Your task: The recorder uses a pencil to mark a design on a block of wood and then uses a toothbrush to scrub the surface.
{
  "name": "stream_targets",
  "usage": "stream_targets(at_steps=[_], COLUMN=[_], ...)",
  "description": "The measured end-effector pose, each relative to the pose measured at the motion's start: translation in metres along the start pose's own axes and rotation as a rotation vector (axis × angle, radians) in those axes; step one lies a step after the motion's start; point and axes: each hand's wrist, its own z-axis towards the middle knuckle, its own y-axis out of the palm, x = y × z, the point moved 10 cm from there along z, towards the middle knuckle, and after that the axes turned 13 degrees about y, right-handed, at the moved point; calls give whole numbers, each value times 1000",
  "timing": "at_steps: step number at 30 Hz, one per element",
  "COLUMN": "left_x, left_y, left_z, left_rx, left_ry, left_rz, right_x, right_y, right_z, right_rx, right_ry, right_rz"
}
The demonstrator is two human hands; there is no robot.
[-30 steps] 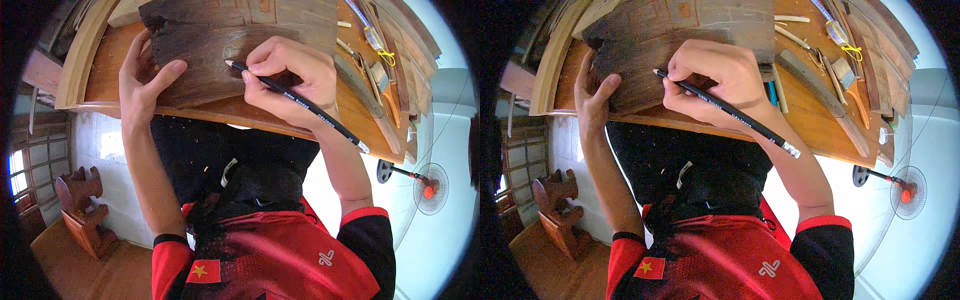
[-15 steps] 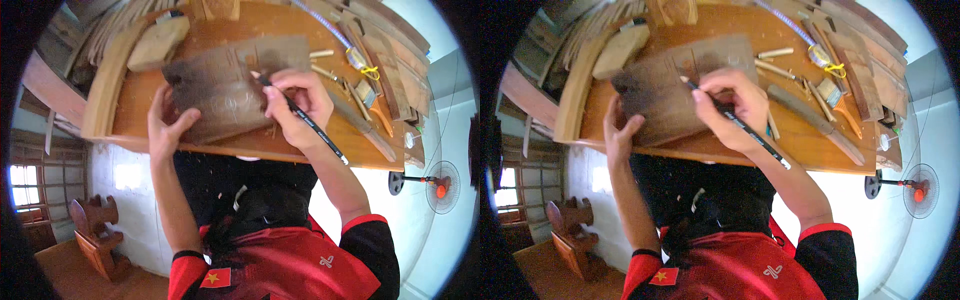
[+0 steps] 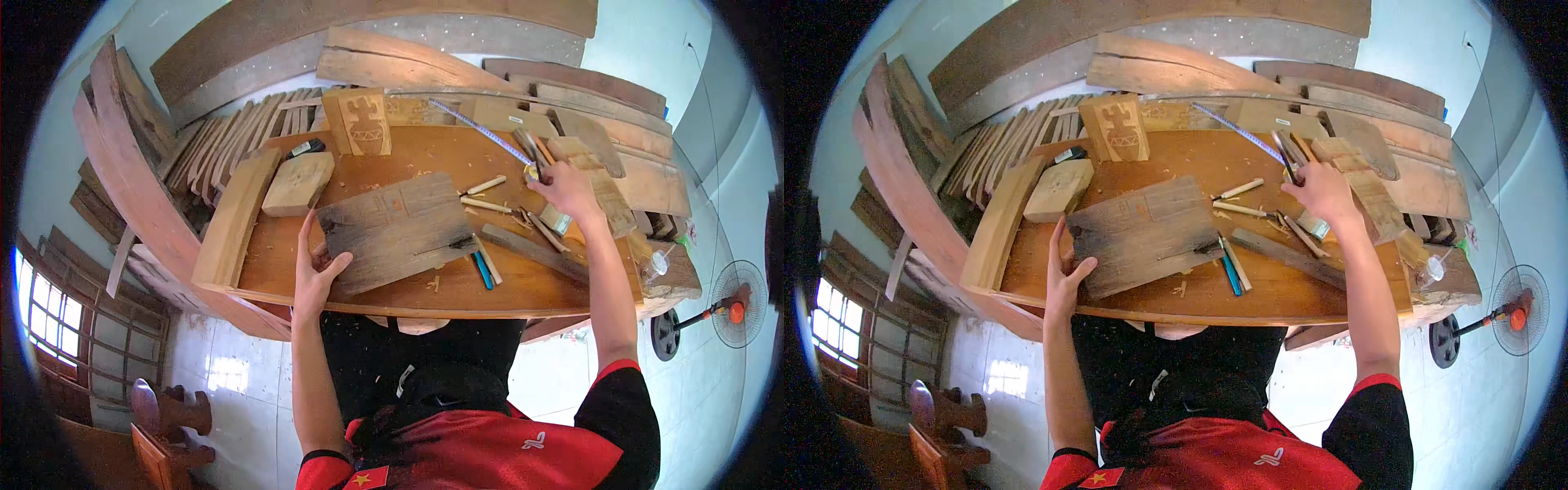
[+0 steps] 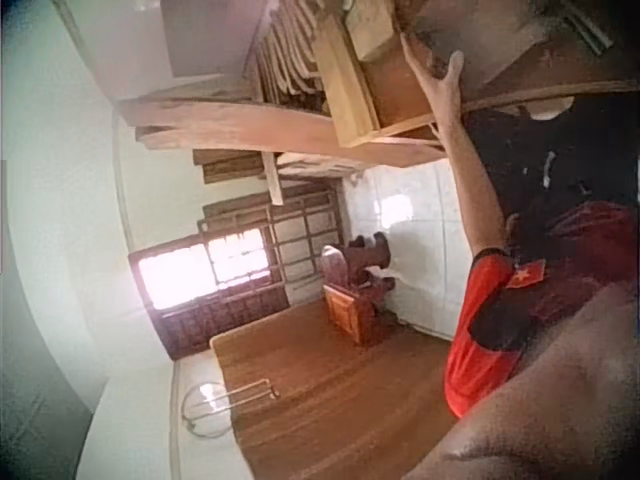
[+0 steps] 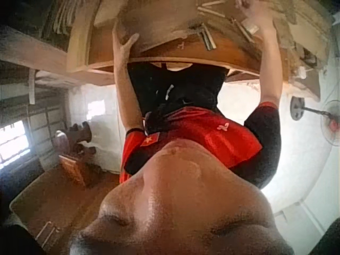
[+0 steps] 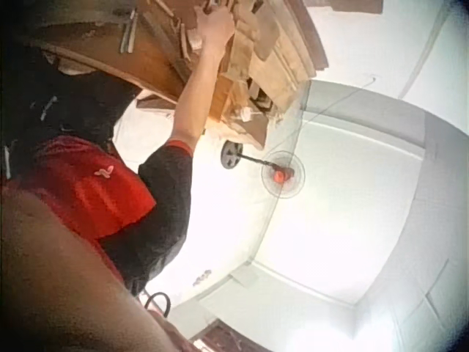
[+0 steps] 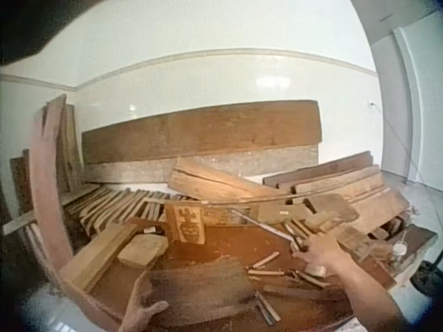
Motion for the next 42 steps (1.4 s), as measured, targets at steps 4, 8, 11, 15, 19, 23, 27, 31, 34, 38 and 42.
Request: stream_targets(at_steps=[4, 8, 11, 15, 19, 23, 27, 31, 34, 38, 42], left_x=[2, 2, 2, -2, -9, -2, 19, 13, 13, 15, 11], left_y=[3, 5, -1, -19, -29, -26, -19, -23, -44, -70, -79], left_z=[-1, 2, 4, -4, -4, -6, -1, -7, -17, -15, -15], left_rx=[-29, -31, 20, 122, 190, 343, 318, 326, 410, 473, 426], left_ry=[-22, 46, 83, 43, 86, 79, 196, 302, 373, 386, 290], left_rz=[30, -17, -22, -93, 85, 177, 485, 484, 616, 754, 799], right_x=[7, 19, 28, 13, 21, 4, -13, -37, -53, -69, -76], right_y=[30, 50, 66, 66, 52, 32, 23, 20, 27, 31, 41], right_z=[27, 31, 33, 25, 12, -2, -12, -26, -33, -51, -64], right_rx=[-144, -136, -153, -163, -87, -26, 18, -69, -162, -268, -252], right_ry=[64, 82, 100, 80, 82, 62, -8, -243, -394, -520, -563], right_rz=[-207, -271, -236, -264, -172, -104, -53, 117, 203, 171, 103])
